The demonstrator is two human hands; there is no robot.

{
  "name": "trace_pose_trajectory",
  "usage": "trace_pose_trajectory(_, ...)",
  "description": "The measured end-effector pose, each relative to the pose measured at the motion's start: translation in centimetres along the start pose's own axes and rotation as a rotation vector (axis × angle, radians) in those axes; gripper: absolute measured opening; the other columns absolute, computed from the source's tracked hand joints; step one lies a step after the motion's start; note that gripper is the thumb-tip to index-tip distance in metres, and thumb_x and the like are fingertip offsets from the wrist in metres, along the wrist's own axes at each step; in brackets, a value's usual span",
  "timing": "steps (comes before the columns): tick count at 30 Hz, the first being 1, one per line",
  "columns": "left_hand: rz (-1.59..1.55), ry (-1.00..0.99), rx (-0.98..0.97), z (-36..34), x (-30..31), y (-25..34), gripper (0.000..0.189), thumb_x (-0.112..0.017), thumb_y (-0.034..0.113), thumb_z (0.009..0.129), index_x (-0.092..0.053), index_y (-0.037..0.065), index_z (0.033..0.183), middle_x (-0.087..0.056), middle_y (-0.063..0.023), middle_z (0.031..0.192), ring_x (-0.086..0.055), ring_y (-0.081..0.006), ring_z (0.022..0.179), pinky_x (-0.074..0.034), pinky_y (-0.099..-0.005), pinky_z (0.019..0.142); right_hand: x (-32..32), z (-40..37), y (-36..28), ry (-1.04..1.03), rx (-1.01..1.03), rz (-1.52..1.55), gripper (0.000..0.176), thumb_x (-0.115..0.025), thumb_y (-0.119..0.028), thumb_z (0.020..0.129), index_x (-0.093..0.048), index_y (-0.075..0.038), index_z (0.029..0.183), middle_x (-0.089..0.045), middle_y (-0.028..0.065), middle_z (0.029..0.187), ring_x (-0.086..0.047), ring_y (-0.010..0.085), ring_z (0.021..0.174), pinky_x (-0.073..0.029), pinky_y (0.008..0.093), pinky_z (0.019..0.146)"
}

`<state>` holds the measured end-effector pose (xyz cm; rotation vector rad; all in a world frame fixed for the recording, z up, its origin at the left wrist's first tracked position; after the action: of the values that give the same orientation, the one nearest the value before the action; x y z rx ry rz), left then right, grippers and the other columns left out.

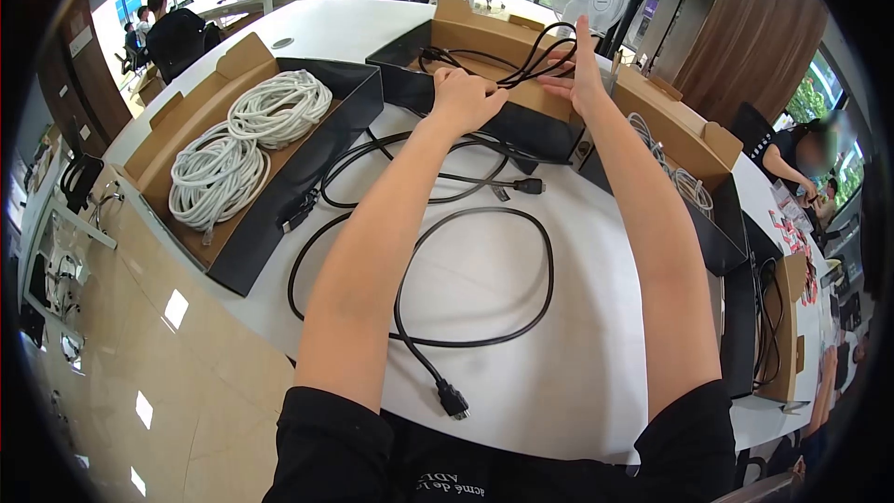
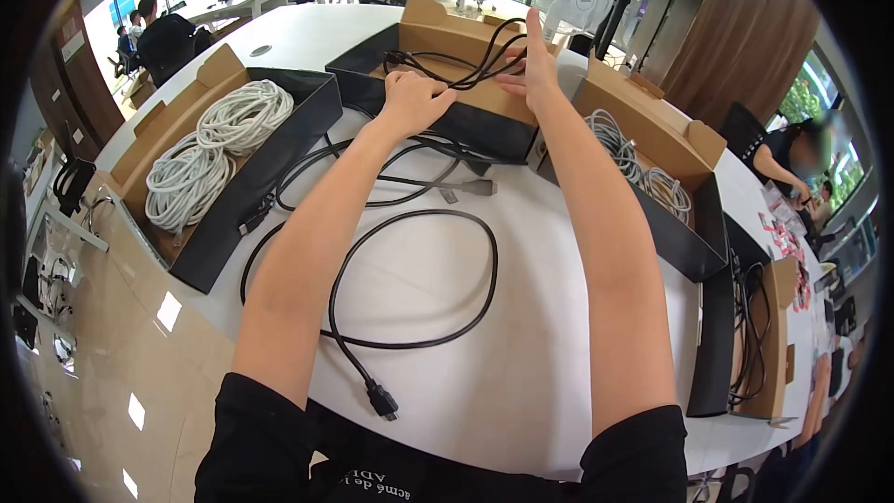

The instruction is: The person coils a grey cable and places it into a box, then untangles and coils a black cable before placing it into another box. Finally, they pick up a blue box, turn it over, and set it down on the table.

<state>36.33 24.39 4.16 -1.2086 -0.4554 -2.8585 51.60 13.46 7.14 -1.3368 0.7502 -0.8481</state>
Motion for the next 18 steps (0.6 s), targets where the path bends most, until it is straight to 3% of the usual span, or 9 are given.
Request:
trace_pose_trajectory(2,-0.019,-0.026,-0.013,-0.7,0.3,0.5,0.034,-0.046,0.037,0.08,-0.068,0.01,0.078,-0.061,-0.01,0.07,-0.054,-0.0253,0.083,-0.027,-0.0381,0.087,1.5,0.9,0.6,-0.074,-0.045,-0.153,0.094,-0.039,-0.082,0.063,-0.057,0.004,0.097,-0.05,0.0142,0.09,-0.058,0.0269,0.079,-0.047,0.0341,0.068)
trace_pose_trajectory(4,-0.031,-0.044,-0.024,-1.3,0.4,1.1,0.034,-0.046,0.037,0.08,-0.068,0.01,0.079,-0.061,-0.0104,0.07,-0.054,-0.0259,0.082,-0.027,-0.0382,0.087,1.9,0.8,1.3,-0.097,-0.066,-0.259,0.084,-0.031,-0.076,0.072,-0.064,0.0,0.08,-0.056,0.014,0.077,-0.056,0.0241,0.083,-0.043,0.0354,0.075)
trace_pose_trajectory(6,-0.03,-0.037,-0.052,-1.8,0.9,1.9,0.034,-0.045,0.035,0.081,-0.066,0.009,0.075,-0.06,-0.0106,0.068,-0.055,-0.0265,0.078,-0.029,-0.0394,0.084,1.7,0.0,1.4,-0.083,0.044,-0.481,0.075,-0.035,-0.067,0.076,-0.064,0.002,0.077,-0.059,0.0184,0.075,-0.057,0.0292,0.084,-0.044,0.0371,0.074)
trace_pose_trajectory(9,0.015,-0.049,-0.06,-2.3,1.5,2.7,0.036,-0.046,0.035,0.084,-0.062,0.007,0.068,-0.06,-0.0093,0.065,-0.055,-0.0273,0.076,-0.035,-0.0398,0.076,2.1,-0.8,0.9,0.001,0.247,-0.744,0.057,-0.04,-0.048,0.081,-0.061,0.003,0.089,-0.058,0.0246,0.087,-0.058,0.035,0.085,-0.045,0.0389,0.074)
trace_pose_trajectory(12,-0.009,-0.191,-0.02,-2.3,1.3,2.5,0.036,-0.046,0.035,0.085,-0.063,0.005,0.074,-0.061,-0.0117,0.072,-0.055,-0.0288,0.081,-0.039,-0.0383,0.074,2.6,-4.0,-0.4,0.232,0.846,-0.795,0.044,-0.042,-0.033,0.082,-0.055,0.002,0.106,-0.054,0.028,0.101,-0.054,0.0416,0.088,-0.043,0.0428,0.08)
trace_pose_trajectory(13,-0.04,-0.182,-0.063,-2.5,1.7,2.8,0.036,-0.046,0.035,0.086,-0.063,0.003,0.08,-0.061,-0.0133,0.079,-0.055,-0.0293,0.086,-0.039,-0.0373,0.076,2.2,-4.5,-0.2,0.155,0.864,-0.818,0.043,-0.04,-0.026,0.084,-0.048,0.0,0.117,-0.052,0.0231,0.111,-0.052,0.038,0.098,-0.037,0.0458,0.09)
trace_pose_trajectory(16,-0.153,-0.121,-0.106,-3.5,3.3,3.4,0.038,-0.047,0.036,0.087,-0.061,0.001,0.094,-0.059,-0.0169,0.099,-0.052,-0.0304,0.099,-0.039,-0.0363,0.085,1.0,-6.0,0.8,-0.128,0.529,-1.642,0.05,-0.04,-0.037,0.086,-0.047,0.0,0.118,-0.053,0.019,0.114,-0.049,0.0314,0.107,-0.039,0.047,0.089)
trace_pose_trajectory(17,-0.202,-0.082,-0.061,-4.1,3.9,3.3,0.039,-0.047,0.036,0.087,-0.06,0.001,0.098,-0.058,-0.0173,0.103,-0.05,-0.0307,0.103,-0.037,-0.0371,0.088,1.3,-6.7,0.8,-0.271,0.279,-1.622,0.047,-0.041,-0.038,0.085,-0.054,-0.003,0.112,-0.05,0.0168,0.119,-0.046,0.03,0.114,-0.035,0.0526,0.091)
trace_pose_trajectory(18,-0.25,-0.042,-0.018,-4.8,4.7,3.4,0.04,-0.048,0.037,0.086,-0.059,0.001,0.101,-0.056,-0.0177,0.107,-0.049,-0.0309,0.106,-0.036,-0.0379,0.092,1.4,-6.5,0.9,-0.276,0.265,-1.634,0.045,-0.042,-0.038,0.085,-0.057,-0.003,0.108,-0.052,0.0167,0.118,-0.046,0.0303,0.113,-0.036,0.0513,0.091)
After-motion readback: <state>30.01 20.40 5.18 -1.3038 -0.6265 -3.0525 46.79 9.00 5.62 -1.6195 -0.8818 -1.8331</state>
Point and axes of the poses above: each hand's wrist, its own z-axis towards the middle knuckle, its own x-axis out of the back of the hand, y = z × x, the point moved 6 cm from there along z, towards the middle knuckle
